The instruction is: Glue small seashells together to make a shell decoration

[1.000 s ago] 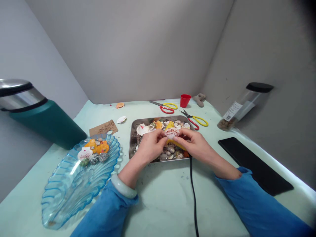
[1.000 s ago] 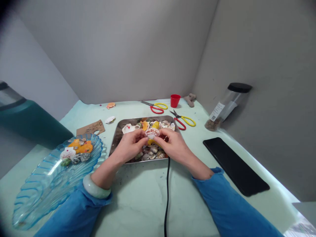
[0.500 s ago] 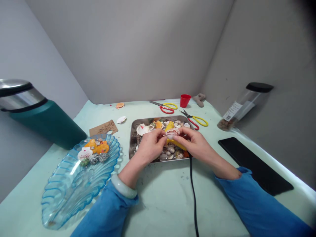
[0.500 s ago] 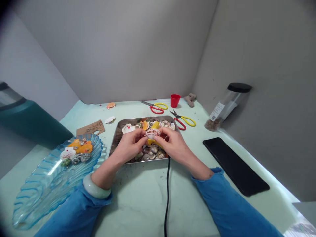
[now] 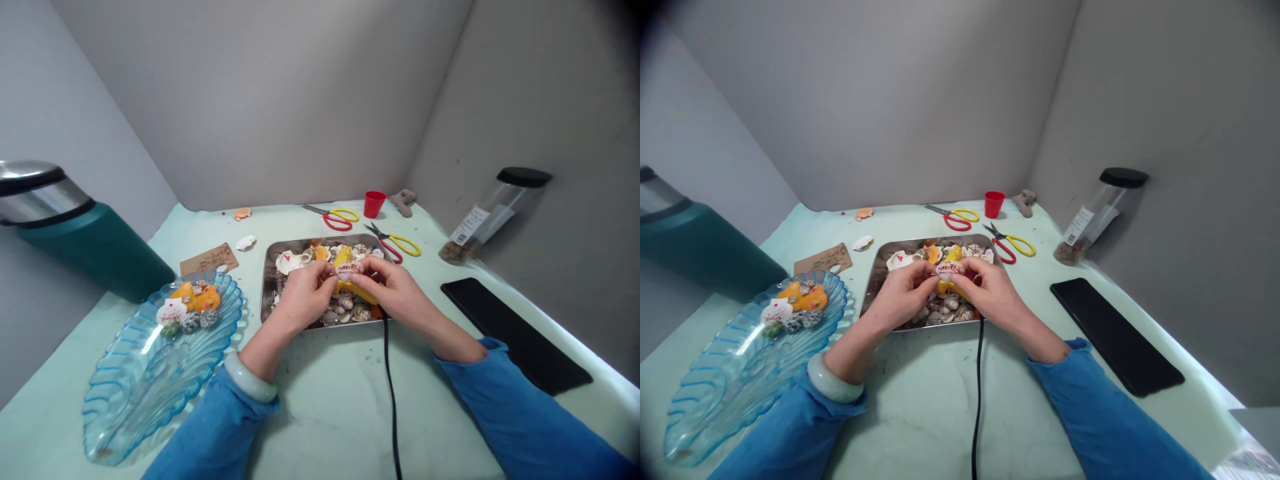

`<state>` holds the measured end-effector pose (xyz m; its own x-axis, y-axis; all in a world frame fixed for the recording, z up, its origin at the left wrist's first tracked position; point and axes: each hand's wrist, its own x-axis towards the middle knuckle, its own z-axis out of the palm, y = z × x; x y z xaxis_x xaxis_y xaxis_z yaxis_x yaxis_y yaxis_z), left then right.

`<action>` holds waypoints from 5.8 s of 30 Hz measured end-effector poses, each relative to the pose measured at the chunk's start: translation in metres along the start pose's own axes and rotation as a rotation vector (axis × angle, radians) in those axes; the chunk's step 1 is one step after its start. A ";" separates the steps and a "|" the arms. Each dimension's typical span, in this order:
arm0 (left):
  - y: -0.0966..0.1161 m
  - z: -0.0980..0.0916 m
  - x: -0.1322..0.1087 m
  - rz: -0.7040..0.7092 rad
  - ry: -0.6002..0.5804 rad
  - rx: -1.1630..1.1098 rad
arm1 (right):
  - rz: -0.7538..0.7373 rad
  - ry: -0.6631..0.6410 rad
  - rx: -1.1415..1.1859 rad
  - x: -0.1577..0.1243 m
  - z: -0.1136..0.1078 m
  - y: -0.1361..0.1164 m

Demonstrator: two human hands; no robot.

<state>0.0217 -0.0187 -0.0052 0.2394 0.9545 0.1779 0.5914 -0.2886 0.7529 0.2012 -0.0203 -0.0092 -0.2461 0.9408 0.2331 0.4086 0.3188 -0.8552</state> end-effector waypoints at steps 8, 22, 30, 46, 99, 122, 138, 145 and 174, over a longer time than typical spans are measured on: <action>-0.002 0.001 -0.001 -0.008 0.007 -0.003 | 0.002 0.012 0.038 0.000 0.000 -0.001; 0.000 0.000 -0.001 -0.014 0.033 -0.062 | 0.007 0.000 0.038 0.000 0.001 0.005; 0.001 0.000 0.000 -0.023 0.032 -0.060 | 0.002 0.001 0.016 0.001 0.000 0.002; -0.001 0.001 0.000 -0.004 0.009 -0.054 | 0.009 0.000 0.014 0.000 0.000 0.000; 0.006 -0.003 -0.003 0.014 -0.012 -0.019 | 0.004 -0.006 -0.005 0.001 0.001 0.001; 0.010 -0.003 -0.003 0.022 -0.044 0.019 | -0.005 -0.016 -0.043 -0.001 -0.001 -0.002; 0.008 -0.003 -0.003 0.019 -0.023 0.017 | -0.011 -0.012 -0.045 -0.001 0.000 -0.003; 0.009 -0.004 -0.004 0.020 -0.027 0.035 | -0.010 -0.031 -0.033 -0.001 -0.001 -0.003; 0.013 -0.004 -0.005 0.006 -0.065 0.040 | -0.017 -0.035 -0.073 0.000 -0.001 -0.002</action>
<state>0.0251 -0.0268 0.0068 0.2918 0.9463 0.1392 0.6198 -0.2979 0.7261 0.2014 -0.0212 -0.0071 -0.2838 0.9309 0.2301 0.4666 0.3437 -0.8150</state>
